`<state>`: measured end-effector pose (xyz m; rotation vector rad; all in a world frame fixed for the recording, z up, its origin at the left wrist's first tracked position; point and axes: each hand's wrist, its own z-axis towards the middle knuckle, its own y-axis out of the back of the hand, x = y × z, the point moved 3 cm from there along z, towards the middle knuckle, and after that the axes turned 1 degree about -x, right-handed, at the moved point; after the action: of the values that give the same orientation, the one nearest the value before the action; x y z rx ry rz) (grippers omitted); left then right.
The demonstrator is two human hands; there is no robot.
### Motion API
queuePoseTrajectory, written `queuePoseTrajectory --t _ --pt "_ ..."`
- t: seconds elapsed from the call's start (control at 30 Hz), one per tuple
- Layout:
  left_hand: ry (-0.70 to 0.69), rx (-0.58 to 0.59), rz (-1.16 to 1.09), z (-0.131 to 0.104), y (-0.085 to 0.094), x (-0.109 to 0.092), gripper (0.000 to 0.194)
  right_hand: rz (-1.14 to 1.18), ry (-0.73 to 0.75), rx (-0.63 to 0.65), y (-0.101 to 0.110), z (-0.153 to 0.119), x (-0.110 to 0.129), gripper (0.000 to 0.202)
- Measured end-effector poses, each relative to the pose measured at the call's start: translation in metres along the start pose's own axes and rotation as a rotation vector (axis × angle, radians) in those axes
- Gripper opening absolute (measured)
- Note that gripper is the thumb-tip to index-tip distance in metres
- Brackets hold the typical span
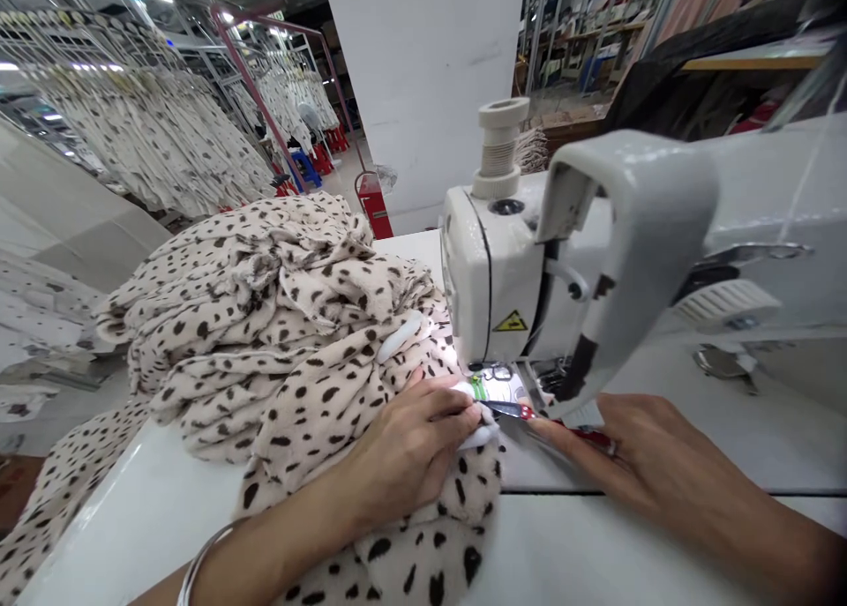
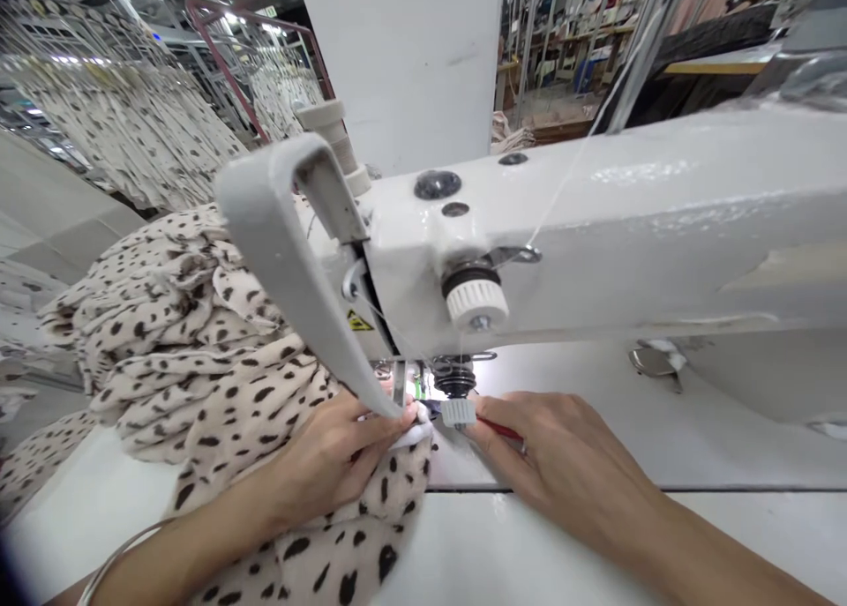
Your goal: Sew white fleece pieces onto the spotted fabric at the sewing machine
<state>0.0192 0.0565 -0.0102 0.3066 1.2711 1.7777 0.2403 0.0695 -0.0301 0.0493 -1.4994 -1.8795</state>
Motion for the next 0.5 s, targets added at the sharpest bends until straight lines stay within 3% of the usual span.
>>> queuePoseTrajectory --t 0.5 --pt "-0.052 -0.051 -0.046 0.0042 0.0007 -0.0009 0.023 -0.054 -0.036 -0.009 -0.0027 0.0017 0.0010 0.049"
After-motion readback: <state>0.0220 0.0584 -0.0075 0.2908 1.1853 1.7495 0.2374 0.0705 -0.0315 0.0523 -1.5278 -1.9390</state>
